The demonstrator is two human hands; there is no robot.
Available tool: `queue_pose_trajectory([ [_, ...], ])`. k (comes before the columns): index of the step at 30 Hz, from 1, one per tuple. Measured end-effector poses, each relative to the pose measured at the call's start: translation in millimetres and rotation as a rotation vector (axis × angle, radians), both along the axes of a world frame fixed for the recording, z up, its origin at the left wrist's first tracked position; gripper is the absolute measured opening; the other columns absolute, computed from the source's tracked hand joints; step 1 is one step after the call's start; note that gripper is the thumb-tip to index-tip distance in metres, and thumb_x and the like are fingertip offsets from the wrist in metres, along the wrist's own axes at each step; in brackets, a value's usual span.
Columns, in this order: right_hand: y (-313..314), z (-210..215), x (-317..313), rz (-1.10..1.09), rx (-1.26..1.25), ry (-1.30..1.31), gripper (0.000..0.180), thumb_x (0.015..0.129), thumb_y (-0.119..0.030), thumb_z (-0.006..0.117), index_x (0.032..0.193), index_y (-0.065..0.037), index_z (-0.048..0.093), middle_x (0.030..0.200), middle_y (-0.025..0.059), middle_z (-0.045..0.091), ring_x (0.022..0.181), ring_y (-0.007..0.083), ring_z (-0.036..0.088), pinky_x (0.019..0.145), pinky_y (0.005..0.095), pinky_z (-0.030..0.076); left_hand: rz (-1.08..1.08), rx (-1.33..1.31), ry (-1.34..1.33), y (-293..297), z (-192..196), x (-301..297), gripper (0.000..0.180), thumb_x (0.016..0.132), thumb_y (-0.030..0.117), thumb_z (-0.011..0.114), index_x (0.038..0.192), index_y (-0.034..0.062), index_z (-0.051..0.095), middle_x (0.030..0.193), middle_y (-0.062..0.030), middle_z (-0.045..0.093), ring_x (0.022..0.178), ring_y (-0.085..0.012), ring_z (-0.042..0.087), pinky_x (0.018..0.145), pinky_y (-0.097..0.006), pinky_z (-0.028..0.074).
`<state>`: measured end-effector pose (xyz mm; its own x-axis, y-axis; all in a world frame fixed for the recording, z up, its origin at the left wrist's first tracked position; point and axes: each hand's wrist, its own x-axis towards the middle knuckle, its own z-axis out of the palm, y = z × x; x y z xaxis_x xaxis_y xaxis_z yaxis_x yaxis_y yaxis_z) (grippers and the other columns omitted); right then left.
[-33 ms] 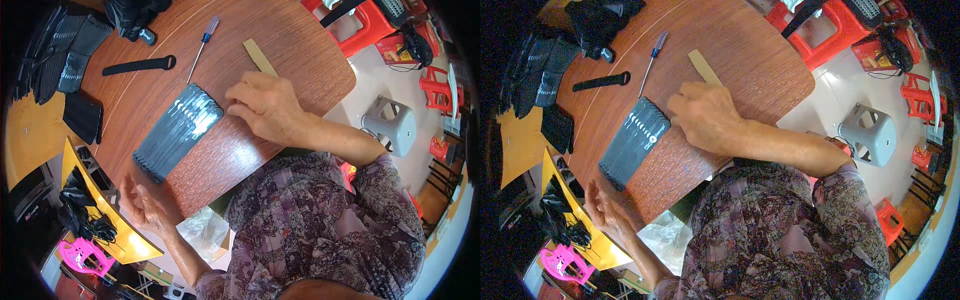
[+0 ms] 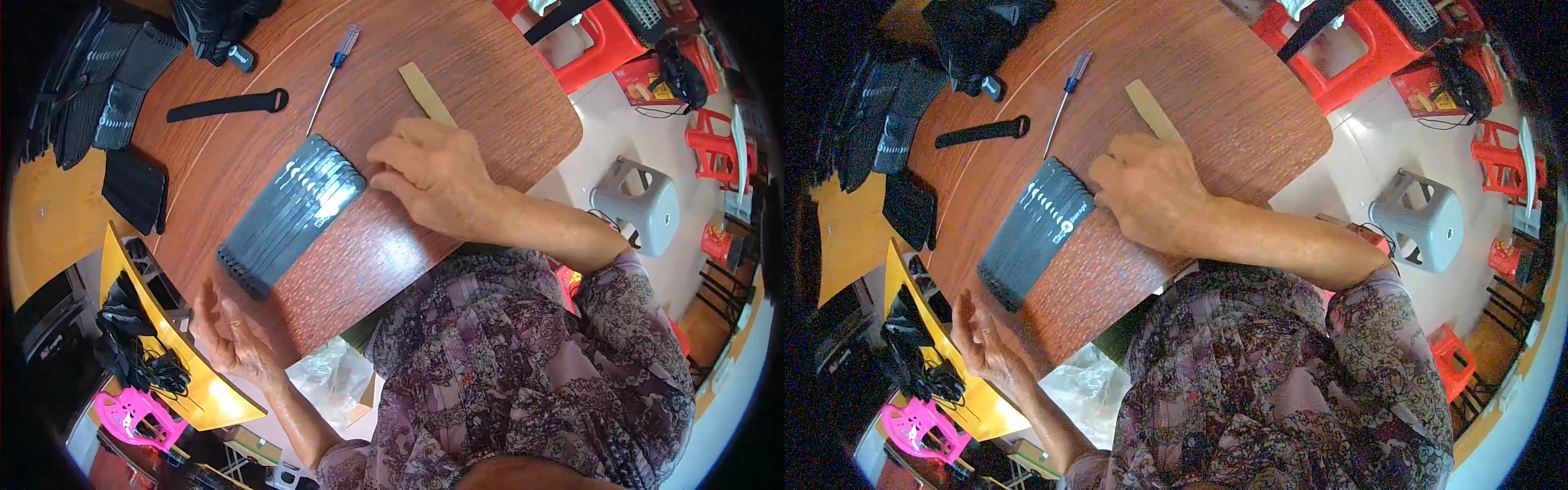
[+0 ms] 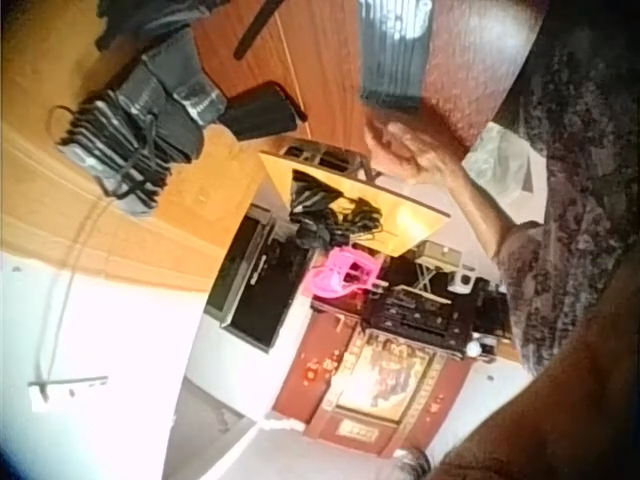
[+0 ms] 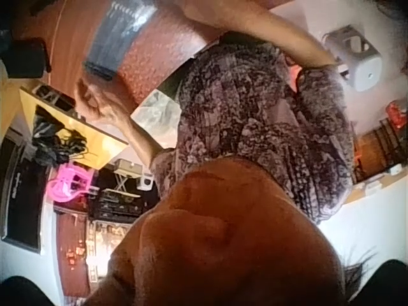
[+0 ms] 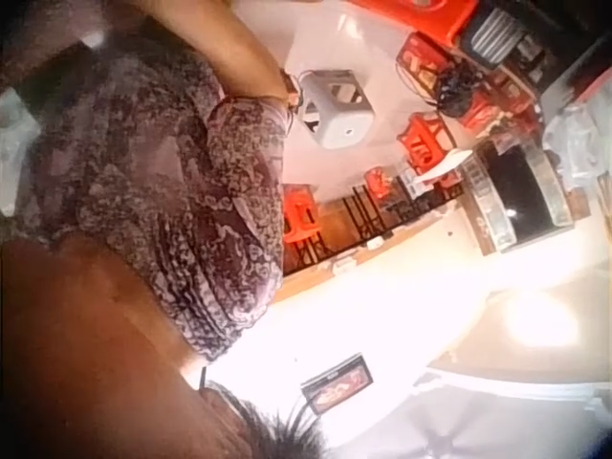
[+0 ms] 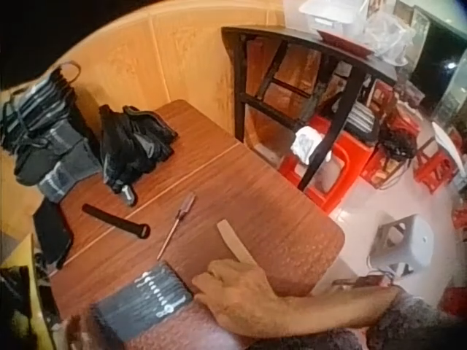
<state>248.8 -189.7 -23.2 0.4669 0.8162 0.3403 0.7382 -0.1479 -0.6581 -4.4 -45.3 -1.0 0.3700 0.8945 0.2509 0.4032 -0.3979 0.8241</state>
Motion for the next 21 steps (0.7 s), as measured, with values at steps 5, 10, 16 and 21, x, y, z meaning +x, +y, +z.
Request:
queue_pose_trajectory([
  [5, 9.9, -1.8, -7.6, -0.005, -0.001, -0.039, 0.022, 0.065, -0.008, 0.073, 0.082, -0.004, 0.058, 0.074, 0.009, 0.055, 0.069, 0.0279, 0.057, 0.059, 0.0377, 0.046, -0.299, 0.323, 0.409, -8.2, 33.1, 54.3, 0.033, 0.079, 0.008, 0.069, 0.111, -0.0002, 0.061, 0.103, -0.0119, 0.064, 0.09, -0.0239, 0.055, 0.08, -0.035, 0.043],
  [10, 14.9, -2.6, -17.2, -0.013, -0.002, -0.033, 0.024, 0.065, -0.008, 0.073, 0.082, -0.004, 0.058, 0.071, 0.0089, 0.054, 0.066, 0.0278, 0.056, 0.058, 0.0377, 0.045, -0.455, 0.303, 0.334, 2.9, 19.6, 85.3, 0.031, 0.075, 0.004, 0.069, 0.105, -0.0001, 0.063, 0.096, -0.0132, 0.064, 0.084, -0.0268, 0.056, 0.077, -0.035, 0.045],
  [16, 14.8, 1.0, -19.5, -0.034, -0.063, 0.032, 0.025, 0.065, -0.008, 0.074, 0.083, -0.005, 0.057, 0.069, 0.0077, 0.053, 0.064, 0.0258, 0.055, 0.055, 0.0366, 0.043, -0.475, 0.146, 0.232, 22.3, 5.0, 110.7, 0.031, 0.072, 0.0, 0.069, 0.102, 0.004, 0.064, 0.082, -0.0076, 0.061, 0.078, -0.0204, 0.057, 0.071, -0.032, 0.046],
  [21, 15.0, 1.6, -21.9, -0.058, -0.058, 0.028, 0.026, 0.065, -0.007, 0.074, 0.085, -0.005, 0.057, 0.069, 0.0071, 0.052, 0.063, 0.0253, 0.055, 0.055, 0.0364, 0.043, -0.514, 0.111, 0.278, 21.1, 5.2, 120.4, 0.032, 0.069, 0.0, 0.071, 0.101, 0.0032, 0.064, 0.085, -0.009, 0.061, 0.079, -0.0218, 0.057, 0.071, -0.033, 0.047],
])
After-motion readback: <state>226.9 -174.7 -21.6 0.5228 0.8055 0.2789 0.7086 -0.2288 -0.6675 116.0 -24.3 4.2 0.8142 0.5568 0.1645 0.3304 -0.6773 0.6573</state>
